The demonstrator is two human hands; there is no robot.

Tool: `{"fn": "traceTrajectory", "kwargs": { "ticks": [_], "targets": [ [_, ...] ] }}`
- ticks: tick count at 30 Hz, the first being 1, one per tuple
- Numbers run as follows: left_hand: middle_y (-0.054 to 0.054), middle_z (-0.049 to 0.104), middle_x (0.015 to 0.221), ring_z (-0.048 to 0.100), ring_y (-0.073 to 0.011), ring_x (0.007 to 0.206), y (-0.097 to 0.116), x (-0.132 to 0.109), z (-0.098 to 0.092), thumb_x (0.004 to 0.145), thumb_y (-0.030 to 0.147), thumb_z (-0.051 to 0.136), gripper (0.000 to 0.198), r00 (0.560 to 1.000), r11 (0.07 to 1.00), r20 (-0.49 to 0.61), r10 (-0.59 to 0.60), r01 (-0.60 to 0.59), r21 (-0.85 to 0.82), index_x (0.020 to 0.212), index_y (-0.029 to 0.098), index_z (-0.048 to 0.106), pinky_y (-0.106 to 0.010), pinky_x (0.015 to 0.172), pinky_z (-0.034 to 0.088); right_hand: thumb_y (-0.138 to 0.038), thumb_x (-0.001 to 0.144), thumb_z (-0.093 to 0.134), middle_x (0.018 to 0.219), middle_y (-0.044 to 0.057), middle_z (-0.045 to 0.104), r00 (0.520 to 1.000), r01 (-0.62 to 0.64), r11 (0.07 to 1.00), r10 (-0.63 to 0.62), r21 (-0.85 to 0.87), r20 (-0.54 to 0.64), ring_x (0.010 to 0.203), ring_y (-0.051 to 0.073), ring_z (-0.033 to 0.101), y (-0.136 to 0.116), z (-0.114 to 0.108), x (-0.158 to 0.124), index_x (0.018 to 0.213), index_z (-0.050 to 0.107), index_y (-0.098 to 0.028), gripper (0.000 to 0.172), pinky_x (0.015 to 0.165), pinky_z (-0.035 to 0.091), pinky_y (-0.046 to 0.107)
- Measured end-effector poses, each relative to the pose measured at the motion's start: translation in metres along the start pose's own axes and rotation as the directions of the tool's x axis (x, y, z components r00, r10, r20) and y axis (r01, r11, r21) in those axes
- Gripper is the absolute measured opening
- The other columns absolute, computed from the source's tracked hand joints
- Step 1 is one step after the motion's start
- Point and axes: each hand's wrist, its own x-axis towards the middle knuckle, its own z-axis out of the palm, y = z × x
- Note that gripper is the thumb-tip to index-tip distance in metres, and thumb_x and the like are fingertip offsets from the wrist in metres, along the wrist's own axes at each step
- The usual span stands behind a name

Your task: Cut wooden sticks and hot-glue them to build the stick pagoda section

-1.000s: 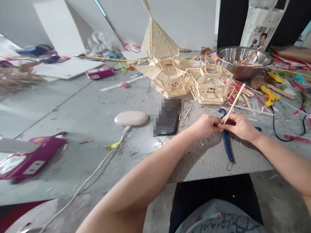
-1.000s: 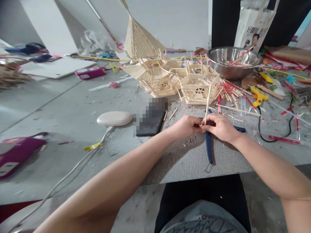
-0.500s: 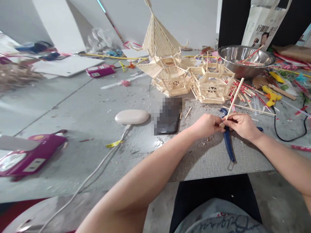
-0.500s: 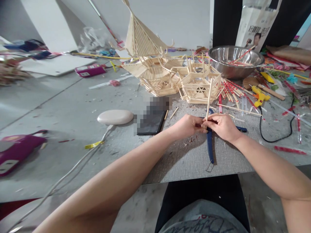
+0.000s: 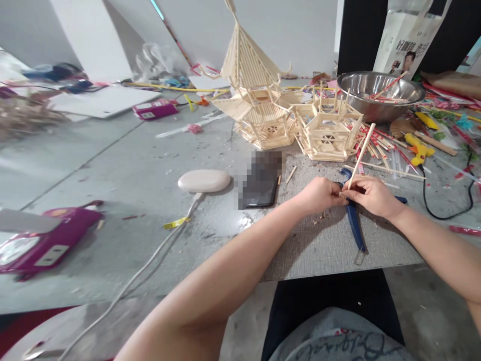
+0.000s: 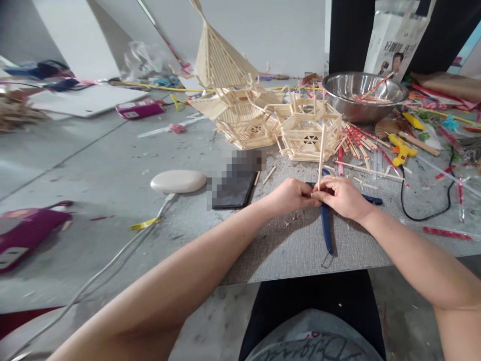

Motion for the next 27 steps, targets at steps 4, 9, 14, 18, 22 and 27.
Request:
{"fn": "traceTrajectory", "kwargs": {
  "ticks": [4,9,14,18,22,27],
  "targets": [
    [0.008,0.027,0.044,0.026,-0.005,0.046,-0.003,0.001,0.002,0.067,0.032,0.061,0.03,1.0,1.0,-0.003,0.03,-0.03,-0.002,0.047,0.013,0.049,-0.02,0.046,0.021,-0.026,0.078,0.054,0.075,0.003,0.064,1.0,-0.019,1.0,0.019,-0.001,0.002,0.071,0.014,0.058,-0.002,0.001,0.0,0.069,0.061,-0.018,0.014,0.07,0.046,0.029],
    [0.007,0.028,0.046,0.026,-0.0054,0.048,-0.006,0.002,0.006,0.069,0.031,0.058,0.026,0.999,0.999,-0.017,0.03,-0.031,-0.04,0.052,0.013,0.053,-0.02,0.047,0.021,-0.03,0.08,0.053,0.078,0.004,0.065,0.999,-0.052,0.997,0.052,-0.051,-0.003,0.074,0.014,0.059,0.004,0.0,0.0,0.071,0.06,-0.018,0.016,0.071,0.045,0.028],
    [0.007,0.031,0.047,0.028,-0.0056,0.049,-0.008,0.003,-0.001,0.069,0.031,0.058,0.026,0.998,0.982,-0.057,-0.023,0.012,-0.188,0.051,0.013,0.052,-0.021,0.047,0.022,-0.046,0.079,0.053,0.076,0.005,0.062,0.988,-0.113,0.952,0.078,-0.284,-0.132,0.066,0.015,0.055,0.008,-0.014,-0.003,0.081,0.058,-0.018,0.029,0.062,0.041,0.029],
    [0.006,0.041,0.05,0.033,-0.0055,0.049,-0.009,0.004,-0.007,0.066,0.03,0.061,0.021,0.993,0.929,-0.062,-0.098,0.069,-0.364,0.056,0.012,0.056,-0.021,0.049,0.026,-0.047,0.077,0.054,0.077,0.007,0.06,0.984,-0.096,0.921,0.032,-0.377,-0.174,0.072,0.017,0.054,0.004,-0.021,-0.003,0.076,0.055,-0.018,0.029,0.066,0.04,0.032],
    [0.004,0.048,0.051,0.038,-0.0054,0.05,-0.005,0.002,-0.011,0.065,0.029,0.064,0.02,0.995,0.862,0.004,-0.098,0.086,-0.5,0.056,0.012,0.057,-0.022,0.052,0.032,-0.038,0.08,0.053,0.078,0.006,0.06,0.98,-0.11,0.982,0.081,-0.154,-0.183,0.069,0.015,0.054,0.002,-0.014,0.0,0.083,0.059,-0.017,0.022,0.064,0.042,0.03],
    [0.005,0.046,0.048,0.038,-0.005,0.047,0.003,-0.002,-0.012,0.064,0.029,0.065,0.021,0.988,0.827,0.112,-0.102,0.147,-0.542,0.054,0.012,0.057,-0.022,0.052,0.033,-0.038,0.075,0.058,0.08,0.005,0.065,0.97,-0.219,0.968,0.23,0.124,-0.079,0.068,0.013,0.055,-0.002,-0.003,0.002,0.085,0.063,-0.015,0.025,0.066,0.043,0.029]
  ]
}}
